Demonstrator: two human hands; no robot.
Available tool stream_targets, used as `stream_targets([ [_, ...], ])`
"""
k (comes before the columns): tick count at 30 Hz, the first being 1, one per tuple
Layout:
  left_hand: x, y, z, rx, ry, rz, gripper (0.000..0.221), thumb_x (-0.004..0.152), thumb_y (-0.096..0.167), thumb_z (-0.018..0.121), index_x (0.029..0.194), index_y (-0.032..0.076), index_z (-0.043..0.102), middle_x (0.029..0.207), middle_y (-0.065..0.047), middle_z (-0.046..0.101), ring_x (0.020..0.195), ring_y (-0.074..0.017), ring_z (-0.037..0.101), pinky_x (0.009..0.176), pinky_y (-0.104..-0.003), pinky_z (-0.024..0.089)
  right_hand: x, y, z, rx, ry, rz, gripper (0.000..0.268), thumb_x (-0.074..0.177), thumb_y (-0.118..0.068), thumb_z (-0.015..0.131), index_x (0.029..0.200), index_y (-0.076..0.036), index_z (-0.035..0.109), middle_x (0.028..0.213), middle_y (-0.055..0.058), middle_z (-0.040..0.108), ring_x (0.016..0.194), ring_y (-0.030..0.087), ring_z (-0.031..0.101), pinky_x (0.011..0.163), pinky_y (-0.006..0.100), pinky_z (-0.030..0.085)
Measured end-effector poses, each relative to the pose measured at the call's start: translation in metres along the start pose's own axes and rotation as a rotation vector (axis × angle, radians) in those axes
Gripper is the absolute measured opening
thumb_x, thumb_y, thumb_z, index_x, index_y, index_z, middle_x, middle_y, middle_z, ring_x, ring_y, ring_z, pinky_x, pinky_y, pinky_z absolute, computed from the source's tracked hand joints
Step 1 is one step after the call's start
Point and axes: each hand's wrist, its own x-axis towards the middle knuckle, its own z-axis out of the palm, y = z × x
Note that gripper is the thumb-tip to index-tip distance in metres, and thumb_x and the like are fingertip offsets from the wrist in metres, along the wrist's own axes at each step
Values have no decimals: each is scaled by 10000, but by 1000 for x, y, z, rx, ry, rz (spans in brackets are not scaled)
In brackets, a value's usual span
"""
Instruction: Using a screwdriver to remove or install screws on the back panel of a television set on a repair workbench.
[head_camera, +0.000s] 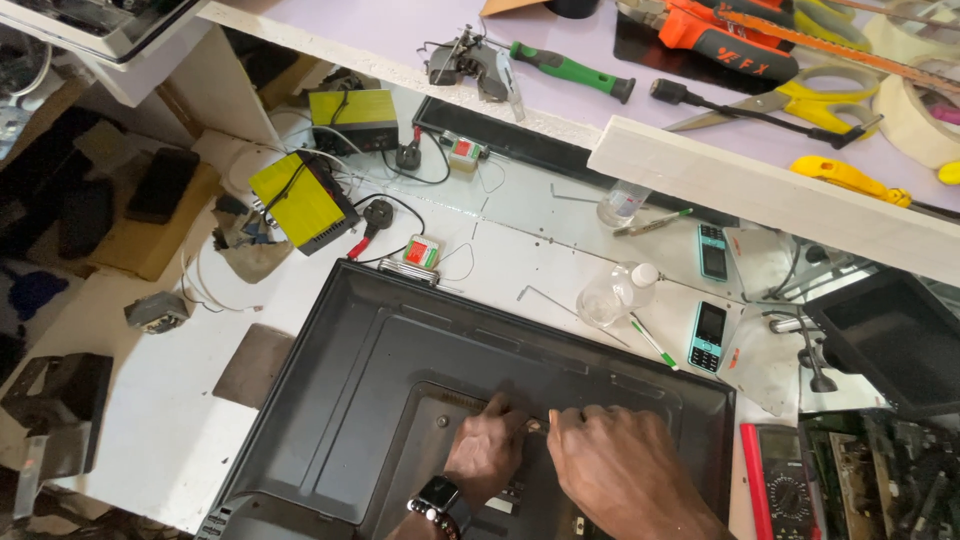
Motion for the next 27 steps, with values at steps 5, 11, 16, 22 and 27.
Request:
stream_targets([
  [5,4,-2,4,13,-63,-117,215,860,194,401,846,110,599,970,-89,530,657,-420,548,533,-515,417,-2,17,-12,411,-250,-100,385,837,-375,638,1113,-194,439,858,53,587,753,344,593,572,487,485],
  [11,5,1,-10,-96,-15,-78,197,855,175,422,829,103,603,895,-97,550,635,-374,532,528,-491,395,-3,8,4,196,160,-219,154,845,-136,577,755,-146,452,575,15,524,531,232,566,417,367,456],
  [16,-2,8,-27,-267,-2,-128,403,734,295,665,1094,132,586,1059,-69,593,849,-281,610,682,-397,475,8,3,-7,-46,-115,64,160,899,-272,486,797,-153,520,644,49,608,528,276,636,428,408,502],
  [22,-1,4,-23,-221,10,-102,391,721,229,692,1082,129,581,995,-68,592,724,-253,609,627,-406,489,19,13,4,163,-328,-180,132,841,-124,511,723,-126,570,640,74,585,560,291,578,499,426,449],
  [27,0,8,-24,-246,-21,-132,316,732,226,667,1025,131,599,1010,-62,586,846,-305,597,683,-438,479,24,11,7,265,-392,164,192,861,-233,483,763,-88,565,762,139,574,739,335,565,649,437,459],
])
